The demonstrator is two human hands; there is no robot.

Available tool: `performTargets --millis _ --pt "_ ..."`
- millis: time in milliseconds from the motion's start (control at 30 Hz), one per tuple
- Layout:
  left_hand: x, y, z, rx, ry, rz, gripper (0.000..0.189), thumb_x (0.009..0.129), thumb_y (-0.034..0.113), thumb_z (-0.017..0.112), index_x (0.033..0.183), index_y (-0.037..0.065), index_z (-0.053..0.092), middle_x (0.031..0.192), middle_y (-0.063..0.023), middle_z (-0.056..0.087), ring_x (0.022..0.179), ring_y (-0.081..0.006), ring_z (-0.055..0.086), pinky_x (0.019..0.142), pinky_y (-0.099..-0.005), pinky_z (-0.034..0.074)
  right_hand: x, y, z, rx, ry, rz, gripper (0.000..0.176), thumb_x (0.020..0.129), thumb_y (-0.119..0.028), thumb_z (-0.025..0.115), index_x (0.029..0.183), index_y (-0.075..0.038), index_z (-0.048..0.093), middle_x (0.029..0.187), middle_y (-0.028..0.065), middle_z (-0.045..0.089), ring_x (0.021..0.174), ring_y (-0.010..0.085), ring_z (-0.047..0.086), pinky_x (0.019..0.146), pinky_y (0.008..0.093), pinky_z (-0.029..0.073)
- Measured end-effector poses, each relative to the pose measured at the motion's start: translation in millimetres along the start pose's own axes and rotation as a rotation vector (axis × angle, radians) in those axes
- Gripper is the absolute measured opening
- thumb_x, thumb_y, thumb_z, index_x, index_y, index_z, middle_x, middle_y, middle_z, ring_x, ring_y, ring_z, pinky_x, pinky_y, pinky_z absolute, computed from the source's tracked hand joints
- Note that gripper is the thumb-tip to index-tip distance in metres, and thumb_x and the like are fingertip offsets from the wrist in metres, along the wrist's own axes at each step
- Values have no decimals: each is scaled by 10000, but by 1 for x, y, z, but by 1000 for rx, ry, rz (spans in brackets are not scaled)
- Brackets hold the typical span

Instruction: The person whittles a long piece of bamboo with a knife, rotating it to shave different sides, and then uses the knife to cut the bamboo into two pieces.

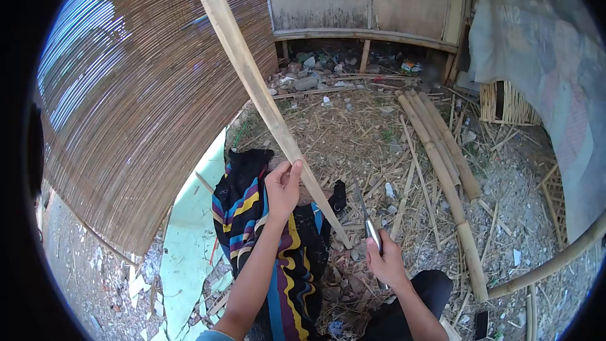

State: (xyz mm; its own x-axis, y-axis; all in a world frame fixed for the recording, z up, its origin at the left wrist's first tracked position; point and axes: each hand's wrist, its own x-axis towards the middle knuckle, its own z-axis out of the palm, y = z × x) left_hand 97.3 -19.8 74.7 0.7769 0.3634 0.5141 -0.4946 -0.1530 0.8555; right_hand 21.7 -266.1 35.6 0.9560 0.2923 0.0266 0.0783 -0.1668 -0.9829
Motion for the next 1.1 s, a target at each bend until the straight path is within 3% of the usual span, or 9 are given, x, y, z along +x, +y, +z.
performTargets --millis 67,233,300,533,633,733,867,967,1100 --pt "3 -3 2 36 87 44 210 883 154 600 910 -49 650 703 -20 557 638 -23 509 542 -200 443 6 21 -4 175 32 40 280 962 -320 418 888 -50 417 560 35 468 376 102 444 354 252 357" --pt "5 1 -1 141 108 -27 207 875 145 607 922 -52 646 709 -39 581 639 -38 525 574 -209 464 6 41 0 433 199 299 371 955 -440 372 904 -76 418 560 45 443 377 126 425 351 267 364" --pt "10 -5 0 144 116 -33 203 874 138 606 937 -52 644 717 -45 595 651 -43 538 592 -214 473 8 35 0 705 194 460 417 939 -491 373 907 -78 426 561 46 436 385 138 417 360 294 370" --pt "9 -5 -3 114 44 -10 218 880 92 571 1027 -62 617 852 -93 670 800 -100 628 685 -245 511 8 47 1 806 180 423 466 917 -546 373 892 -85 435 563 43 422 399 141 417 372 304 376" --pt "12 2 4 -26 98 -30 237 889 77 553 1052 -89 598 910 -115 670 842 -142 646 725 -250 513 7 42 3 801 177 419 460 920 -539 375 890 -84 432 563 44 425 395 143 417 369 305 376" --pt "16 22 8 -275 309 81 250 918 113 524 1055 -89 579 919 -122 647 817 -207 655 763 -297 520 8 42 6 781 190 412 459 922 -535 374 883 -81 434 559 45 428 390 141 418 362 302 374" --pt "18 28 -5 -272 439 174 236 916 124 534 1023 -80 586 914 -128 635 832 -205 645 804 -318 522 6 42 8 777 212 409 462 922 -530 378 867 -75 439 551 44 428 383 133 421 349 297 380" --pt "22 25 -16 -581 453 203 187 905 85 535 1028 -56 553 940 -131 609 825 -202 620 856 -384 514 1 37 8 806 219 415 461 922 -524 384 863 -71 446 548 42 428 370 131 420 337 295 387" --pt "20 29 -21 -781 369 54 195 880 63 556 1052 -25 537 907 -79 566 819 -152 563 895 -406 468 1 38 6 729 243 420 451 920 -524 389 871 -79 443 550 38 431 361 133 416 325 291 374"
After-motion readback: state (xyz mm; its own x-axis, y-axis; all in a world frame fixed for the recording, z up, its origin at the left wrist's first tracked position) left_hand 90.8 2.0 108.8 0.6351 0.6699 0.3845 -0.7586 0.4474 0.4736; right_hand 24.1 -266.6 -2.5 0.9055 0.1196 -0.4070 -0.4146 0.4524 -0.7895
